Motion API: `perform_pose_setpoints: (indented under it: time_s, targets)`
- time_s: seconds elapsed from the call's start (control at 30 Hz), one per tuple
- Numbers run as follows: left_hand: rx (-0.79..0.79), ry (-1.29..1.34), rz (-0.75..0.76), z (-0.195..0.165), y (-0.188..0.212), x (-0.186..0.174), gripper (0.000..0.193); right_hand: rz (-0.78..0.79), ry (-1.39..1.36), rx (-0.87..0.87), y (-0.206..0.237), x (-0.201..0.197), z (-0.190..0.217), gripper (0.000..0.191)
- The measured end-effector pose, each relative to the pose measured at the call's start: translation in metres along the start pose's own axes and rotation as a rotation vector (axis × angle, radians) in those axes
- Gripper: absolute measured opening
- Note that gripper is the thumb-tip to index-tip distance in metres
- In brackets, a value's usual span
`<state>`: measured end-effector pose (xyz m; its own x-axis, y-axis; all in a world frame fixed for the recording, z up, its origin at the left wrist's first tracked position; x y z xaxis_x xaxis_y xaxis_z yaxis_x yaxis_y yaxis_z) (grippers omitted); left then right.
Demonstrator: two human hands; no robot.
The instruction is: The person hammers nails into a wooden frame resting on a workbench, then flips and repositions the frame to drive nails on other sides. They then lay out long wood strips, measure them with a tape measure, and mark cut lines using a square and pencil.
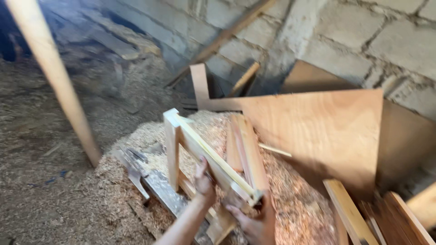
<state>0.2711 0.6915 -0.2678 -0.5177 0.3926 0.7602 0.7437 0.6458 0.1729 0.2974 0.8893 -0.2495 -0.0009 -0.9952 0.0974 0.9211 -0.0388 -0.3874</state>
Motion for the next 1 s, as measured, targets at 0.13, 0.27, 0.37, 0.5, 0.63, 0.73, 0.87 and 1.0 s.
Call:
perform_pose_setpoints:
  time_s: [0.13, 0.27, 0.37, 0.5, 0.63, 0.73, 0.87, 1.0]
  targets:
    - [-0.06, -0.012, 0.027, 0.015, -0.001, 0.003, 0.056, -0.001, 0.098, -0.06, -0.013, -0.017, -0.027, 0.06]
    - [-0.012, -0.016, 0.043, 0.026, -0.008, 0.006, 0.064, -0.006, 0.089, -0.062, -0.021, -0.025, -0.042, 0.062]
    - [0.022, -0.009, 0.095, 0.034, -0.013, 0.007, 0.07, -0.013, 0.045, -0.02, -0.017, -0.029, -0.039, 0.061]
    - [-0.041, -0.163, 0.028, 0.049, -0.022, -0.009, 0.063, 0.012, 0.189, 0.055, -0.012, -0.029, -0.03, 0.063]
    - [-0.029, -0.139, 0.162, 0.047, -0.021, -0.017, 0.05, 0.004, 0.216, 0.057, -0.007, -0.027, -0.013, 0.062]
    - [-0.079, -0.132, 0.235, 0.048, -0.017, -0.023, 0.046, 0.016, 0.155, 0.079, 0.0, -0.024, 0.0, 0.066]
    - [-0.145, -0.074, 0.261, 0.051, -0.019, -0.032, 0.041, -0.013, 0.294, 0.065, 0.005, -0.023, 0.014, 0.067]
    - [-0.042, -0.305, 0.257, 0.043, -0.03, -0.055, 0.039, -0.008, 0.171, 0.053, 0.01, -0.021, 0.009, 0.069]
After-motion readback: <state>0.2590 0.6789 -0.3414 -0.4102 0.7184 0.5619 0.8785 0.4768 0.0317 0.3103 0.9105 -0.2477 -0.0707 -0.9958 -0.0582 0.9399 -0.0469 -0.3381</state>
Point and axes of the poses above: each hand's wrist, its own y-axis away from the middle knuckle, its own x-axis out of the palm, z = x × y, the point moved 7 cm from there along -y, towards the middle knuckle, and after that the axes turned 10 degrees about -z, right-handed, at the moved point
